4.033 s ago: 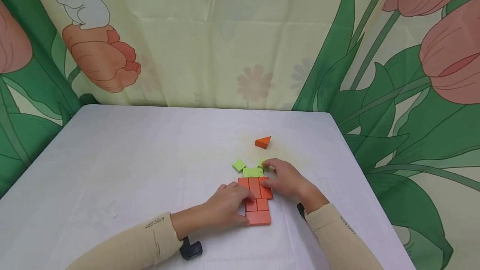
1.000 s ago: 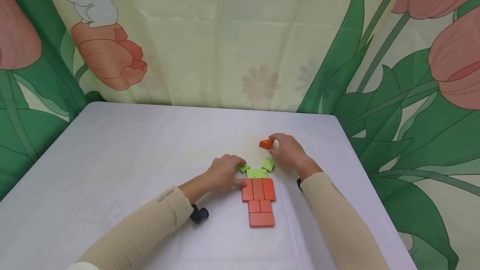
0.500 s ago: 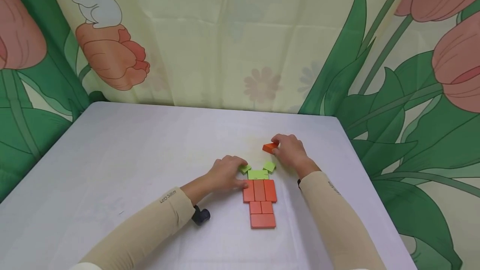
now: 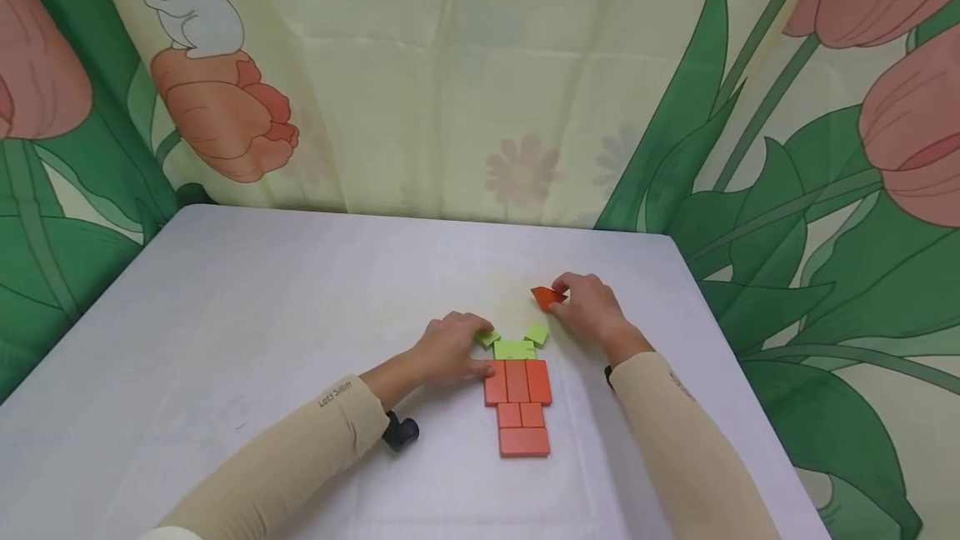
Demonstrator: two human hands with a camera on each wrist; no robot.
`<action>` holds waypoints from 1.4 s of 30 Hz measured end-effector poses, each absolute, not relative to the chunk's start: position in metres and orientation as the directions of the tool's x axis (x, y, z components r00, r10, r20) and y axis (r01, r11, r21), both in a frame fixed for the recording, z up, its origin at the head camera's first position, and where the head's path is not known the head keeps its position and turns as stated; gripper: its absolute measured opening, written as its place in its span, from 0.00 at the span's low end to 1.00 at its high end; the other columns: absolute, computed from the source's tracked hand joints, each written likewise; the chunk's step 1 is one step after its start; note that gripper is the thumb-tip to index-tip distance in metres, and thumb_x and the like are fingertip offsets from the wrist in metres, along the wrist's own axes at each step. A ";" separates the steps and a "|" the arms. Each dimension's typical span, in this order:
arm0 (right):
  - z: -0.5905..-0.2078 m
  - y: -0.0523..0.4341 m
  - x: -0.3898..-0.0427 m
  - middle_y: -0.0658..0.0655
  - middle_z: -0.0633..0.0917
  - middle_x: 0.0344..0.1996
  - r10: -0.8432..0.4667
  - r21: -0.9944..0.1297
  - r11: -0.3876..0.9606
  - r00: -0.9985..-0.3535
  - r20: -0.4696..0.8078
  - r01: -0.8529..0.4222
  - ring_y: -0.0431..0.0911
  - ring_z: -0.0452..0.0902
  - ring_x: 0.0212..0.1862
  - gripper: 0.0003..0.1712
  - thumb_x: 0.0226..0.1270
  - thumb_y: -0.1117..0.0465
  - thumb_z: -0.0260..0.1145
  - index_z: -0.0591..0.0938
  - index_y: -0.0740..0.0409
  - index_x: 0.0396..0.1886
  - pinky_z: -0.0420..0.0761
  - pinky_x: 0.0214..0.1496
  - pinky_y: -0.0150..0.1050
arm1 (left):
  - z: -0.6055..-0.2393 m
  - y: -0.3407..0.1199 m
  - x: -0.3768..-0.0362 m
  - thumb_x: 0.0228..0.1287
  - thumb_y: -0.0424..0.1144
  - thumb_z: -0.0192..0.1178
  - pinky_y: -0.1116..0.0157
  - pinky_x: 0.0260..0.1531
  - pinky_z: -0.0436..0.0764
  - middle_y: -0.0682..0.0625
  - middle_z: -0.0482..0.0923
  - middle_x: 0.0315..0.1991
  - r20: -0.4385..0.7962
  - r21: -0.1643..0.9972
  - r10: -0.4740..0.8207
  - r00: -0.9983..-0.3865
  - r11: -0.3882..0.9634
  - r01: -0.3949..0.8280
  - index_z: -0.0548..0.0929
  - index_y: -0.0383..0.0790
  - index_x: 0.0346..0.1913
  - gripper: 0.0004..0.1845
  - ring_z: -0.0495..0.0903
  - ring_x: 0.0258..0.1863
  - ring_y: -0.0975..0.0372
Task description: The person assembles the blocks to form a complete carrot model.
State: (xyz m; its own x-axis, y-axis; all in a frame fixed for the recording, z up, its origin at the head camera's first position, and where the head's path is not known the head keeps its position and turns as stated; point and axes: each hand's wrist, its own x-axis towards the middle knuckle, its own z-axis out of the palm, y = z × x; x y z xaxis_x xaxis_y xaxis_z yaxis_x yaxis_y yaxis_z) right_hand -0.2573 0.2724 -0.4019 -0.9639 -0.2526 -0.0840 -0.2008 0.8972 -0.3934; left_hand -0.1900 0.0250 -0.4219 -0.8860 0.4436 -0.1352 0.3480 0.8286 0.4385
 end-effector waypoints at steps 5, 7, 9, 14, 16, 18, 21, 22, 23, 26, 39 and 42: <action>-0.394 0.274 -0.247 0.65 0.82 0.50 -0.272 -0.409 0.884 -0.961 -0.058 -0.225 0.62 0.71 0.54 0.20 0.68 0.60 0.67 0.80 0.66 0.56 0.73 0.58 0.59 | -0.423 0.025 -0.190 0.60 0.57 0.70 0.55 0.56 0.69 0.53 0.75 0.63 -0.135 0.445 0.443 -0.886 0.826 0.346 0.76 0.47 0.66 0.34 0.70 0.62 0.57; -0.390 0.275 -0.243 0.65 0.82 0.49 -0.277 -0.419 0.878 -0.960 -0.048 -0.233 0.62 0.71 0.54 0.19 0.68 0.60 0.67 0.81 0.66 0.55 0.73 0.57 0.59 | -0.423 0.025 -0.190 0.60 0.56 0.70 0.55 0.56 0.69 0.53 0.75 0.63 -0.134 0.450 0.443 -0.887 0.824 0.344 0.76 0.47 0.67 0.34 0.70 0.62 0.57; -0.388 0.277 -0.238 0.64 0.82 0.49 -0.279 -0.431 0.871 -0.960 -0.037 -0.236 0.62 0.72 0.54 0.19 0.68 0.61 0.67 0.81 0.66 0.55 0.74 0.56 0.58 | -0.423 0.024 -0.189 0.60 0.56 0.70 0.55 0.57 0.69 0.53 0.75 0.63 -0.133 0.454 0.443 -0.887 0.822 0.343 0.76 0.47 0.67 0.34 0.69 0.62 0.57; -0.385 0.281 -0.226 0.63 0.83 0.48 -0.288 -0.461 0.853 -0.957 -0.024 -0.245 0.61 0.72 0.53 0.19 0.68 0.60 0.68 0.81 0.66 0.54 0.76 0.53 0.56 | -0.422 0.024 -0.189 0.60 0.56 0.70 0.55 0.56 0.69 0.53 0.75 0.63 -0.127 0.462 0.445 -0.886 0.817 0.345 0.76 0.46 0.66 0.34 0.70 0.61 0.57; -0.384 0.282 -0.221 0.63 0.82 0.49 -0.287 -0.470 0.849 -0.958 -0.030 -0.240 0.61 0.73 0.53 0.20 0.68 0.60 0.68 0.81 0.66 0.55 0.76 0.53 0.56 | -0.423 0.023 -0.189 0.60 0.56 0.70 0.55 0.56 0.69 0.53 0.76 0.63 -0.125 0.462 0.444 -0.887 0.818 0.344 0.76 0.46 0.66 0.34 0.70 0.61 0.57; -0.383 0.282 -0.215 0.63 0.82 0.49 -0.288 -0.475 0.847 -0.957 -0.036 -0.238 0.61 0.73 0.53 0.20 0.68 0.59 0.68 0.80 0.66 0.55 0.76 0.54 0.57 | -0.424 0.023 -0.190 0.60 0.56 0.70 0.55 0.56 0.69 0.53 0.76 0.63 -0.124 0.459 0.443 -0.888 0.819 0.345 0.76 0.46 0.66 0.34 0.70 0.61 0.57; -0.383 0.284 -0.205 0.62 0.82 0.48 -0.309 -0.483 0.836 -0.951 -0.026 -0.259 0.59 0.75 0.53 0.20 0.67 0.61 0.68 0.80 0.66 0.55 0.77 0.55 0.56 | -0.424 0.023 -0.190 0.60 0.56 0.71 0.55 0.56 0.69 0.53 0.76 0.62 -0.119 0.459 0.445 -0.887 0.817 0.349 0.76 0.46 0.66 0.34 0.70 0.61 0.56; -0.383 0.285 -0.202 0.62 0.83 0.47 -0.322 -0.489 0.829 -0.947 -0.019 -0.272 0.59 0.76 0.52 0.19 0.67 0.62 0.68 0.80 0.66 0.54 0.77 0.54 0.56 | -0.424 0.023 -0.190 0.60 0.56 0.71 0.55 0.56 0.69 0.53 0.76 0.62 -0.117 0.459 0.448 -0.886 0.816 0.352 0.76 0.46 0.66 0.34 0.70 0.61 0.56; -0.383 0.285 -0.198 0.61 0.83 0.47 -0.334 -0.495 0.821 -0.942 -0.011 -0.285 0.58 0.76 0.51 0.18 0.67 0.62 0.69 0.80 0.67 0.53 0.78 0.54 0.56 | -0.424 0.022 -0.190 0.60 0.56 0.71 0.55 0.56 0.69 0.53 0.76 0.62 -0.114 0.460 0.451 -0.885 0.814 0.355 0.76 0.46 0.66 0.34 0.70 0.61 0.56; -0.382 0.285 -0.189 0.57 0.83 0.44 -0.373 -0.512 0.794 -0.928 0.013 -0.326 0.54 0.77 0.48 0.16 0.66 0.65 0.69 0.82 0.65 0.51 0.79 0.51 0.53 | -0.424 0.022 -0.189 0.60 0.56 0.71 0.55 0.55 0.69 0.53 0.76 0.62 -0.109 0.466 0.455 -0.884 0.809 0.359 0.76 0.46 0.65 0.33 0.70 0.61 0.57; -0.380 0.281 -0.155 0.49 0.82 0.44 -0.457 -0.559 0.724 -0.888 0.051 -0.405 0.47 0.77 0.46 0.13 0.64 0.67 0.71 0.85 0.57 0.48 0.79 0.48 0.52 | -0.421 0.023 -0.189 0.60 0.55 0.71 0.54 0.55 0.69 0.53 0.76 0.62 -0.113 0.468 0.449 -0.886 0.811 0.352 0.77 0.46 0.66 0.33 0.71 0.61 0.56; -0.381 0.278 -0.145 0.47 0.81 0.44 -0.469 -0.579 0.713 -0.883 0.025 -0.395 0.47 0.77 0.48 0.13 0.65 0.66 0.71 0.84 0.55 0.48 0.79 0.50 0.53 | -0.421 0.023 -0.189 0.60 0.55 0.71 0.54 0.56 0.69 0.52 0.76 0.61 -0.116 0.472 0.452 -0.884 0.808 0.351 0.77 0.45 0.65 0.33 0.71 0.61 0.56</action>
